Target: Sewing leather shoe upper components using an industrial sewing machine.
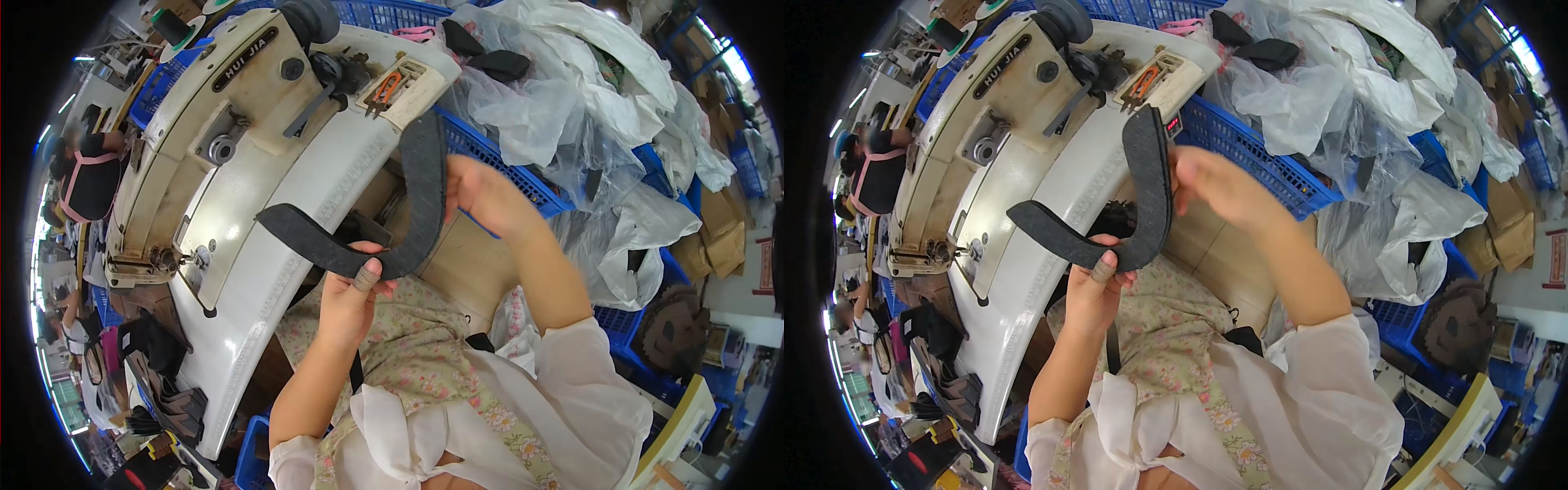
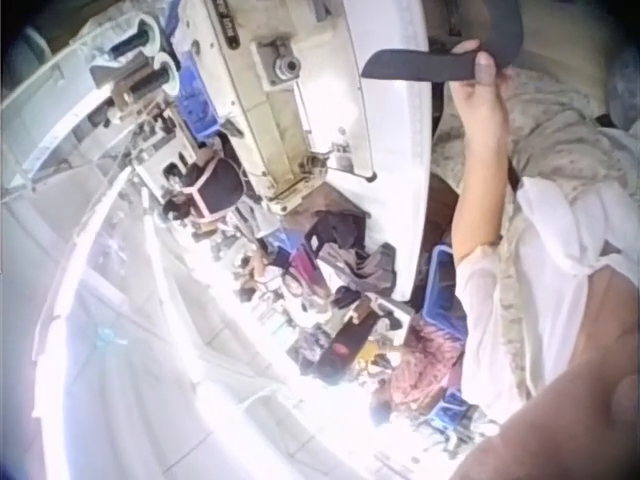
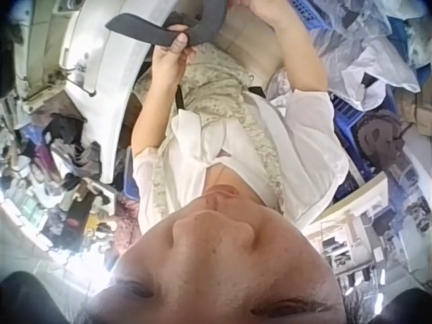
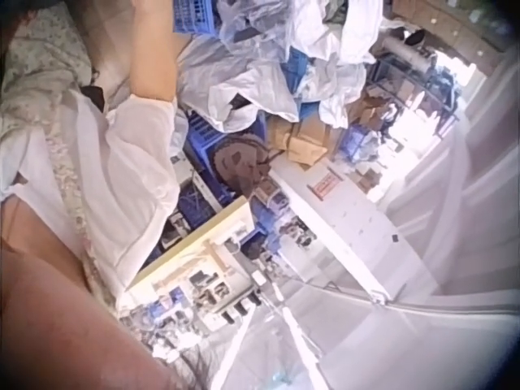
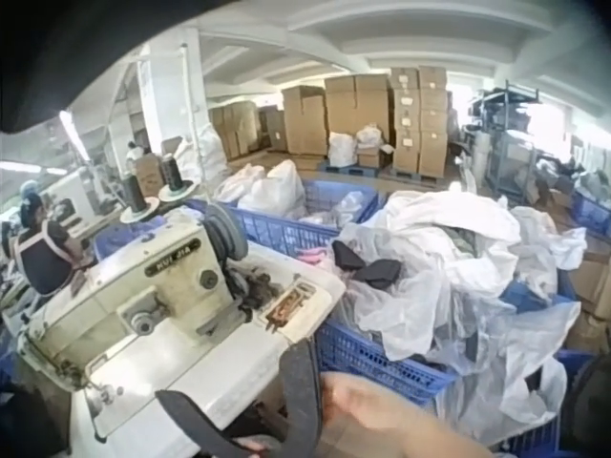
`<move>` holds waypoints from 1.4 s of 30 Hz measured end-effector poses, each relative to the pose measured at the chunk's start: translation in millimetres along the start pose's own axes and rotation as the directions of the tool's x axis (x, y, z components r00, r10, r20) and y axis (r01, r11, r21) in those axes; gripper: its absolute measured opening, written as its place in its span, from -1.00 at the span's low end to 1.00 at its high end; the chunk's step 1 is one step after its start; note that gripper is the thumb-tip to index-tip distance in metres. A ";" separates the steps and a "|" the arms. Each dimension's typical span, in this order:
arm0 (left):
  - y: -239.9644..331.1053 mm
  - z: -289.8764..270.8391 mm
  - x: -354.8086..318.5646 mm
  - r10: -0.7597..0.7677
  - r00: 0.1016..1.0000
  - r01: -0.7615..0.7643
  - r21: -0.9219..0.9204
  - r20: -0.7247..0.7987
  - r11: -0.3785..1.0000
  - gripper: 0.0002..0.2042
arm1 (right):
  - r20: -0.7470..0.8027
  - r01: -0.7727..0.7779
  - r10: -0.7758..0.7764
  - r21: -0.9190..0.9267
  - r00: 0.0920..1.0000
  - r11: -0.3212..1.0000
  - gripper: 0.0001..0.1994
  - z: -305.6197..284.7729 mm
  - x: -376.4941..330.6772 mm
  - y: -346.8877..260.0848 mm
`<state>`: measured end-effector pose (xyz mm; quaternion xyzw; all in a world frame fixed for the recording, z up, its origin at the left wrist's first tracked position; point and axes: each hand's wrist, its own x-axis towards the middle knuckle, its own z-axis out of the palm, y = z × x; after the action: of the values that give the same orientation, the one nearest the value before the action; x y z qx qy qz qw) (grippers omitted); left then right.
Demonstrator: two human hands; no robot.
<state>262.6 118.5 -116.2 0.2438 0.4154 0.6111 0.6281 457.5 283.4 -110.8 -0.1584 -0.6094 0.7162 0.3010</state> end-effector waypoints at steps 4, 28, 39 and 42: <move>-9.4 4.3 4.3 0.108 0.986 -0.120 -0.085 -0.128 0.989 -0.72 | -0.011 -0.030 0.032 0.173 0.999 0.985 -0.55 35.1 -11.8 21.9; 47.8 -80.8 71.9 0.148 0.965 -0.090 0.807 0.215 -0.584 -0.04 | -0.557 -0.256 0.010 -0.366 0.830 0.895 -0.72 -252.6 322.9 30.9; 53.5 -78.9 74.7 0.143 0.965 -0.107 0.825 0.221 -0.555 0.00 | -0.344 -0.190 -0.203 -0.824 0.917 0.534 -0.36 -223.9 352.1 52.2; 55.6 -82.1 68.3 0.137 0.969 -0.086 0.804 0.204 -0.588 0.00 | -0.410 -0.085 -0.453 -0.809 0.791 0.582 -0.62 -176.5 331.0 18.6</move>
<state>157.6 175.7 -130.2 0.7071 0.7070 -0.0088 -0.0115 303.4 625.9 -119.1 -0.4164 -0.7532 0.2471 0.4452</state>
